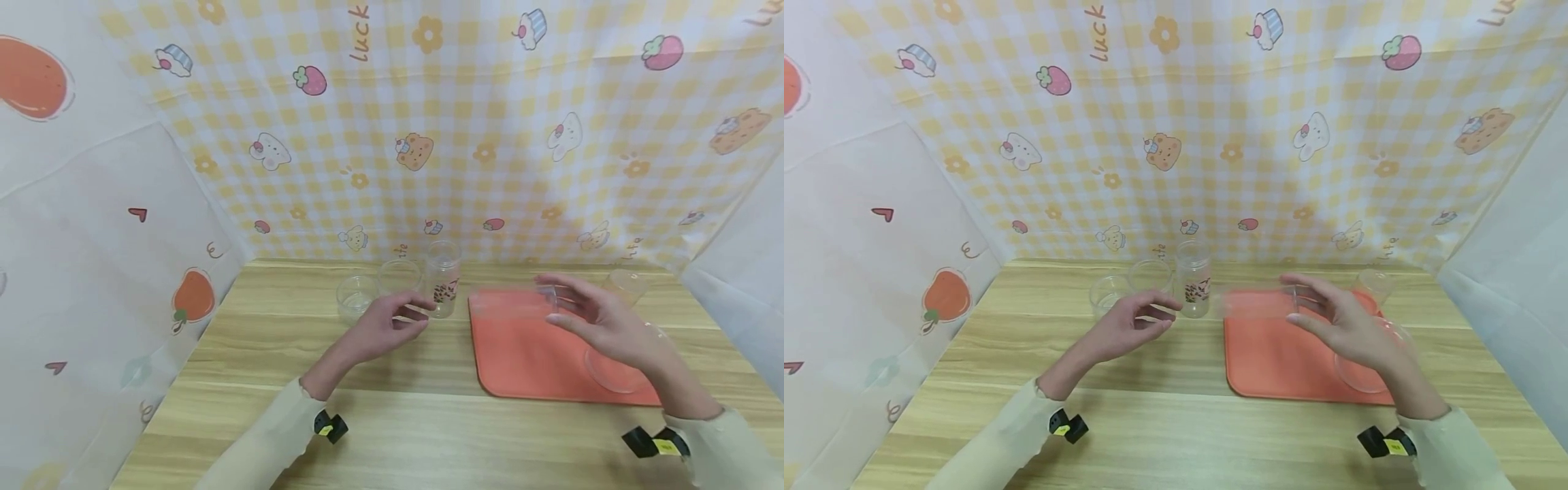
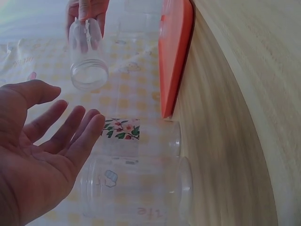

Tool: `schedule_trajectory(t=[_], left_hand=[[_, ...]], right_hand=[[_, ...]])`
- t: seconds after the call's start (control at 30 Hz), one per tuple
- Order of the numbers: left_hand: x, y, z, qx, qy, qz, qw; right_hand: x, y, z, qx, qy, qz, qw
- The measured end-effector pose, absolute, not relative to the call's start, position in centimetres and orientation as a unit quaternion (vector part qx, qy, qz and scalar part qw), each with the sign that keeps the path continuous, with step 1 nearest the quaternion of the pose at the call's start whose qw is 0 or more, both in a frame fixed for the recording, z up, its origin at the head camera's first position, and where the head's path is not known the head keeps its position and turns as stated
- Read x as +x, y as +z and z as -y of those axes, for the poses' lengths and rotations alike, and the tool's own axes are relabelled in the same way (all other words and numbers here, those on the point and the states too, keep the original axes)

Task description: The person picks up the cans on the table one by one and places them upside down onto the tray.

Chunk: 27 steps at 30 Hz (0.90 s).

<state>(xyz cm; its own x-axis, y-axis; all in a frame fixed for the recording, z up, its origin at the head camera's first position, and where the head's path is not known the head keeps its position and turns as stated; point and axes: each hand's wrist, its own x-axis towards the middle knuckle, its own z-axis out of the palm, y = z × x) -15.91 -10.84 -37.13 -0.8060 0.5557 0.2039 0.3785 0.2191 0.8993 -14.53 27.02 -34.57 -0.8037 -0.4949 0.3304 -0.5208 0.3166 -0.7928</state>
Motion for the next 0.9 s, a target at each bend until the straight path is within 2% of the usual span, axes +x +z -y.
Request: schedule_trajectory(t=[0.37,0.9], left_hand=[[-16.1,-36.7,11.3,0.314,0.508,-0.799,0.078],[-15.9,-36.5,11.7,0.328,0.476,-0.814,0.058]], right_hand=[[-14.8,-34.3,-28.1,0.333,0.461,0.822,0.034],[-14.7,-33.5,-29.0,0.312,0.399,0.861,0.054]])
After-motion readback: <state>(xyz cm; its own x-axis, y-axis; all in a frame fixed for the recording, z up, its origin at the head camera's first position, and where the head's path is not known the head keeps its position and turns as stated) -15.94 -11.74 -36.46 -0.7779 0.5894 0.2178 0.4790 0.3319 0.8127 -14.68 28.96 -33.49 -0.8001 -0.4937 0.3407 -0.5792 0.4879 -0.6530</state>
